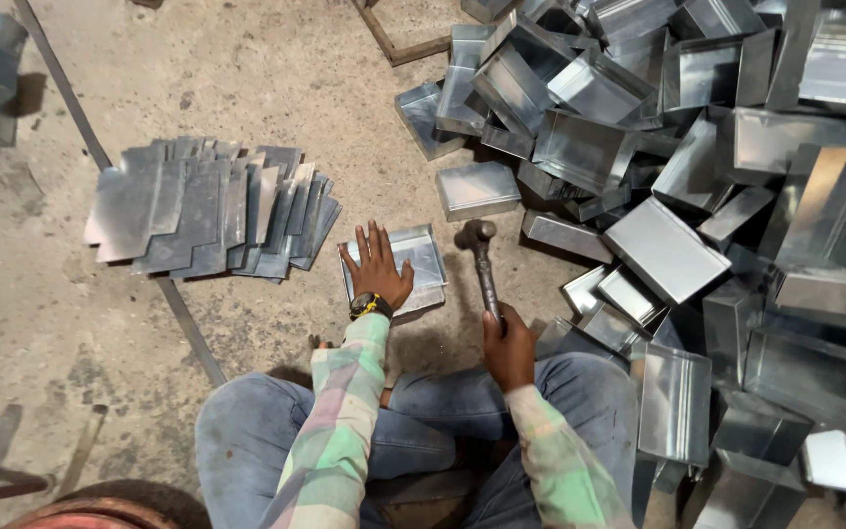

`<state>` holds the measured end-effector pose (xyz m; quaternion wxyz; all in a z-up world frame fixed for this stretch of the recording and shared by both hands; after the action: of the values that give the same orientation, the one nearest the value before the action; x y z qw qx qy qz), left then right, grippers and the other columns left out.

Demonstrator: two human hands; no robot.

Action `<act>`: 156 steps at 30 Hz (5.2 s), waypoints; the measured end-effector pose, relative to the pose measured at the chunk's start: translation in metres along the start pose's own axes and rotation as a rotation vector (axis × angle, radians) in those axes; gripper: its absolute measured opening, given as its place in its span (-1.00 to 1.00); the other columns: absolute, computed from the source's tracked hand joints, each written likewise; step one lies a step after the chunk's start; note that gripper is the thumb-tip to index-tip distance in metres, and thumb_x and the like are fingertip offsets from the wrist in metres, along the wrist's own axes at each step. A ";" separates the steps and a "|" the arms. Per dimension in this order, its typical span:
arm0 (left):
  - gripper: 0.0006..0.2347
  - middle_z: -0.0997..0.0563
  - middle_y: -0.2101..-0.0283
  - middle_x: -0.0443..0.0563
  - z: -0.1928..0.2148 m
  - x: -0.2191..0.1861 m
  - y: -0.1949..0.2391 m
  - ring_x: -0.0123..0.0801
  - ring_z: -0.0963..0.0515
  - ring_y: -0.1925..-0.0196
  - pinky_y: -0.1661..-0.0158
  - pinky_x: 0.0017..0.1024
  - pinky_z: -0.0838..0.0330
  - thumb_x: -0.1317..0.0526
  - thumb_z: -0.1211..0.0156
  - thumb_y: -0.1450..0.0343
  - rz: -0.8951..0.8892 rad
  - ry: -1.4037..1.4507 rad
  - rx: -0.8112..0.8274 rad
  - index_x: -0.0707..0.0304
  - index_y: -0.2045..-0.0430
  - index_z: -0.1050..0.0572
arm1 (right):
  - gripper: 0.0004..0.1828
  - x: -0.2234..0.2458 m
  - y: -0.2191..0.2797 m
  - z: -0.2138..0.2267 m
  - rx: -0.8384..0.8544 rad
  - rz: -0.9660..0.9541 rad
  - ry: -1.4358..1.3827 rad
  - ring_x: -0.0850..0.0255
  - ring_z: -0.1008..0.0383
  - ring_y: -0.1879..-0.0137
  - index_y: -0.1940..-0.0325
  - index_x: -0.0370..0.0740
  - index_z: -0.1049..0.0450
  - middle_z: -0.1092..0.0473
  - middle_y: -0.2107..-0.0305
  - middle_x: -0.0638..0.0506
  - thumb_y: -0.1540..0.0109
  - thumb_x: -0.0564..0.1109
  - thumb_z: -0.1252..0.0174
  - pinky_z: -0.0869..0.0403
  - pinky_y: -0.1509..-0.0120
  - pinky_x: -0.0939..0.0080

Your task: The person sits on the floor and uses a hammer to shape small rectangular metal pieces over a metal block.

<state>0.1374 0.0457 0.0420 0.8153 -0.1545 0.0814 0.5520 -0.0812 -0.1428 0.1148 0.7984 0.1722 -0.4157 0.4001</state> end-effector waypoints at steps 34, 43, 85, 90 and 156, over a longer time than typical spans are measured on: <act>-0.21 0.23 -0.60 0.10 -0.011 -0.011 -0.008 0.11 0.36 -0.60 -0.33 0.48 0.56 -0.03 0.03 -0.30 0.031 0.019 0.075 0.29 -0.48 0.05 | -0.68 0.005 0.016 0.003 -0.009 0.089 0.126 0.18 -0.35 0.51 0.21 -0.28 -0.52 -0.33 0.63 -0.05 -0.29 0.06 -0.21 -0.33 0.38 0.10; -0.13 0.29 -0.60 0.08 0.000 -0.014 0.054 0.08 0.39 -0.60 -0.32 0.47 0.55 -0.04 -0.05 -0.26 0.049 0.017 0.200 0.25 -0.49 0.13 | -0.63 0.112 0.042 0.054 -0.048 0.392 -0.523 0.41 -0.23 0.58 0.08 -0.32 -0.40 -0.32 0.61 0.13 -0.43 0.08 0.02 -0.21 0.49 0.34; -0.10 0.01 -0.50 0.40 0.027 -0.019 0.013 0.18 0.17 -0.56 -0.40 0.21 0.37 -0.11 -0.18 -0.20 -0.041 0.064 -0.003 0.55 -0.38 -0.03 | -0.66 -0.006 0.016 -0.005 0.068 -0.063 -0.443 0.45 -0.20 0.60 -0.14 -0.32 -0.47 -0.26 0.66 0.16 -0.42 -0.02 -0.05 -0.17 0.56 0.33; -0.10 0.12 -0.56 0.26 0.008 -0.004 -0.005 0.10 0.24 -0.59 -0.43 0.23 0.40 -0.11 -0.13 -0.23 -0.178 0.034 0.147 0.44 -0.44 0.03 | -0.64 0.054 0.035 0.026 0.036 0.157 -0.621 0.44 -0.18 0.66 -0.21 -0.33 -0.35 -0.29 0.66 0.13 -0.43 -0.05 0.07 -0.16 0.60 0.36; -0.81 -0.55 0.21 0.10 0.090 -0.017 0.023 -0.07 -0.51 0.07 0.03 -0.05 -0.30 0.27 -0.19 -0.27 -0.316 -0.116 -0.122 0.22 0.27 -0.51 | -0.63 0.023 0.020 -0.004 0.237 -0.074 -0.679 0.43 -0.11 0.68 -0.16 -0.27 -0.40 -0.23 0.70 0.16 -0.40 0.02 -0.01 -0.12 0.63 0.35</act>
<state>0.1063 0.0697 0.1275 0.8843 -0.1826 -0.0248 0.4291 -0.0870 -0.1168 0.1300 0.6030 0.4016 -0.6016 0.3364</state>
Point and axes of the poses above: each hand's wrist, its own y-axis away from the middle knuckle, its own z-axis out of the back of the hand, x = y × z, the point moved 10 cm from there along -y, towards the middle knuckle
